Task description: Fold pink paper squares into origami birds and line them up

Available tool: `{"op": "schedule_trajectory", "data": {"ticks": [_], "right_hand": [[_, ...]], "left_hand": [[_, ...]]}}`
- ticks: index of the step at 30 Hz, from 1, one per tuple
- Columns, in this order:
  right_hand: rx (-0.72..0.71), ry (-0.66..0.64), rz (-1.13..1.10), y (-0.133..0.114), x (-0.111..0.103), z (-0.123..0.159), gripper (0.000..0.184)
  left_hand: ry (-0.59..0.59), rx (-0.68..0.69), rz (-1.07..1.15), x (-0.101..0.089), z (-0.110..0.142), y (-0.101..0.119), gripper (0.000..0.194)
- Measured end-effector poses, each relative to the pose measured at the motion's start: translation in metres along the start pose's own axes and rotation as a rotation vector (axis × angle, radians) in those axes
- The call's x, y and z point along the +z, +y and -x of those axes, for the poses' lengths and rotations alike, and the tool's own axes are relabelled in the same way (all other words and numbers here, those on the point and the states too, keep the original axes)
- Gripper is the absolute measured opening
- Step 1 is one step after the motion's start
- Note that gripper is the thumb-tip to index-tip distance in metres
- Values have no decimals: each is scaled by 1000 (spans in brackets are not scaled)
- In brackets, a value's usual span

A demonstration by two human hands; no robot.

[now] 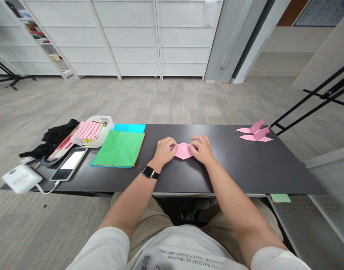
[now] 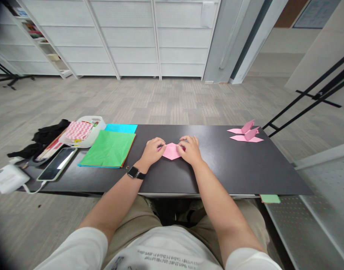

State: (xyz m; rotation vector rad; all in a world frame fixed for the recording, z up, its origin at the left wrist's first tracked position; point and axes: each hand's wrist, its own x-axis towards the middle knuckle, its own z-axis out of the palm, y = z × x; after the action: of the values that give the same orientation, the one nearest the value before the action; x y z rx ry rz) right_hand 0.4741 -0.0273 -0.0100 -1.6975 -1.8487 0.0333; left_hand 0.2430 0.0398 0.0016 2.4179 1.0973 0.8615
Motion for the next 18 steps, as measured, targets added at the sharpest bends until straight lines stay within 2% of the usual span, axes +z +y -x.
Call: {"op": "schedule_trajectory", "data": {"ticks": [3, 5, 8, 11, 15, 18], "right_hand": [[46, -36, 40, 3, 9, 0, 22], [76, -54, 74, 4, 13, -2, 20], [107, -53, 108, 4, 17, -4, 20], [122, -17, 125, 4, 18, -5, 16], [91, 18, 118, 6, 15, -4, 14], [-5, -31, 72, 9, 12, -2, 16]], "left_hand": [[-58, -62, -64, 7, -1, -4, 10], [-57, -56, -84, 9, -1, -5, 6], [-74, 67, -48, 7, -1, -2, 15], [-175, 201, -14, 5, 1, 1, 15], [-260, 245, -16, 5, 4, 0, 26], [-264, 243, -14, 6, 5, -3, 28]]}}
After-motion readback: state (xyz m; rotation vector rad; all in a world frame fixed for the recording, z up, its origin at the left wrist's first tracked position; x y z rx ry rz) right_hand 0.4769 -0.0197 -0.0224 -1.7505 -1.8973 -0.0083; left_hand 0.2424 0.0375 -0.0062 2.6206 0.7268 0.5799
